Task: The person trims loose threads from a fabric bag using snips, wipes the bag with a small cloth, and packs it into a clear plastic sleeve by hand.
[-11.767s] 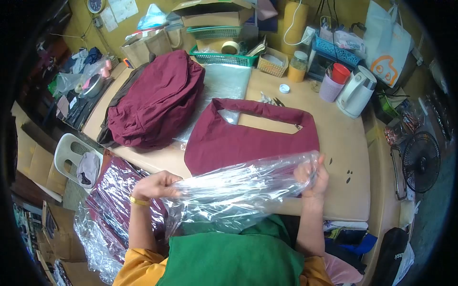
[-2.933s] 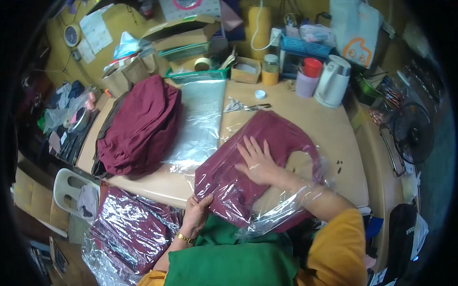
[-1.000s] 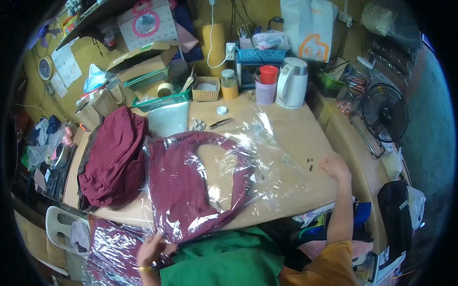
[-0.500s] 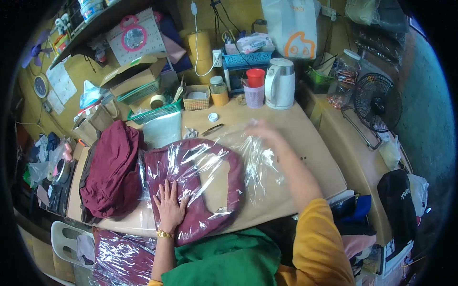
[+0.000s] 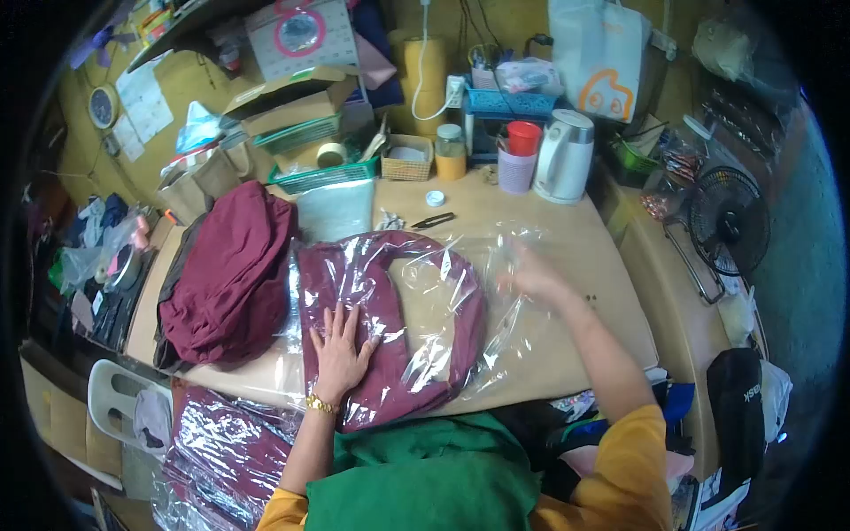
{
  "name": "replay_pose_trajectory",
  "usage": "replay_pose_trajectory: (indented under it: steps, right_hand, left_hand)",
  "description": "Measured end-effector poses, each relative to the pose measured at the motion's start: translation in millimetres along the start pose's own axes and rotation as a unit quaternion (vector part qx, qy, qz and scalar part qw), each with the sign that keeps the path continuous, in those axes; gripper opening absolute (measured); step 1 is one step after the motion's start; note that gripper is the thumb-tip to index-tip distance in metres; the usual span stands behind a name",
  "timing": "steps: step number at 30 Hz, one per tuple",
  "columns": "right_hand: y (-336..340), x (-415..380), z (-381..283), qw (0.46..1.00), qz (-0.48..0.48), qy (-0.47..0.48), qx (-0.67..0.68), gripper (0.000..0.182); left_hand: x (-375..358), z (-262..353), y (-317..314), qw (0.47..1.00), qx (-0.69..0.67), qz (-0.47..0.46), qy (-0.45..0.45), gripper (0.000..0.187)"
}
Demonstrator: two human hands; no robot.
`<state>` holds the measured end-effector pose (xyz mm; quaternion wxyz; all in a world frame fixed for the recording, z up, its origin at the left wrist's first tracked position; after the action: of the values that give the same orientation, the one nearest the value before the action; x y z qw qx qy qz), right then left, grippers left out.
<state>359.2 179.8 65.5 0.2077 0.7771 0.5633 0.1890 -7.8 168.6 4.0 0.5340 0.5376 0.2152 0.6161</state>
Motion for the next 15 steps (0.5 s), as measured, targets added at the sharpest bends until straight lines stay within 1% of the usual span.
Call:
replay_pose_trajectory:
  steps: [1, 2, 3, 4, 5, 6, 7, 8, 9, 10, 12, 13, 15]
  right_hand:
    - [11, 10, -42, 0.998, 0.038, 0.051, -0.014, 0.079]
    - [35, 15, -98, 0.993, 0.050, 0.105, 0.013, 0.069]
    - [60, 18, -154, 0.984, 0.060, 0.161, 0.040, 0.060]
    - [84, 21, -210, 0.972, 0.069, 0.215, 0.064, 0.051]
    - [103, 2, -265, 0.931, 0.078, 0.322, 0.153, 0.044]
    - [109, -10, -303, 0.907, 0.077, 0.378, 0.166, 0.042]
    - [107, -16, -332, 0.895, 0.077, 0.413, 0.149, 0.040]
    - [97, -18, -357, 0.887, 0.078, 0.438, 0.122, 0.037]
    - [79, -9, -375, 0.890, 0.074, 0.444, 0.078, 0.035]
    - [56, 5, -386, 0.895, 0.067, 0.440, 0.026, 0.033]
    - [9, 34, -394, 0.902, 0.054, 0.422, -0.076, 0.030]
    - [-6, 39, -399, 0.899, 0.054, 0.424, -0.100, 0.028]
    - [-5, 30, -422, 0.882, 0.081, 0.457, -0.076, 0.025]
  left_hand:
    - [2, -5, 0, 0.998, -0.055, -0.018, 0.014, 0.070]
    - [5, -7, 17, 0.985, -0.162, -0.001, 0.059, 0.066]
    - [8, -8, 35, 0.979, -0.190, 0.036, 0.060, 0.062]
    - [7, -10, 55, 0.960, -0.260, 0.068, 0.075, 0.060]
    - [5, -15, 72, 0.935, -0.329, 0.099, 0.088, 0.058]
    - [5, -23, 79, 0.905, -0.401, 0.097, 0.103, 0.056]
    - [2, -22, 79, 0.905, -0.402, 0.097, 0.103, 0.056]
    - [-4, -27, 68, 0.821, -0.530, 0.094, 0.191, 0.055]
    - [-12, -30, 52, 0.710, -0.643, 0.087, 0.274, 0.054]
    - [-16, -24, 31, 0.654, -0.697, 0.057, 0.289, 0.051]
    - [-33, 7, -6, 0.547, -0.772, -0.029, 0.322, 0.042]
    - [-42, 25, -22, 0.491, -0.797, -0.070, 0.344, 0.037]
    - [-59, 31, -36, 0.555, -0.741, -0.057, 0.373, 0.037]
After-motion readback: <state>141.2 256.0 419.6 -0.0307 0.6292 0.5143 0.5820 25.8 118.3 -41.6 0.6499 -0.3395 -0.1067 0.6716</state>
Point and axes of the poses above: each hand's wrist, its own x-axis towards the middle knuckle, its own y-axis out of the back of the hand, z = x × y, the point moved 8 cm from there along x, towards the middle knuckle, and after that the axes turned 14 degrees about z, right-handed, at the moved point
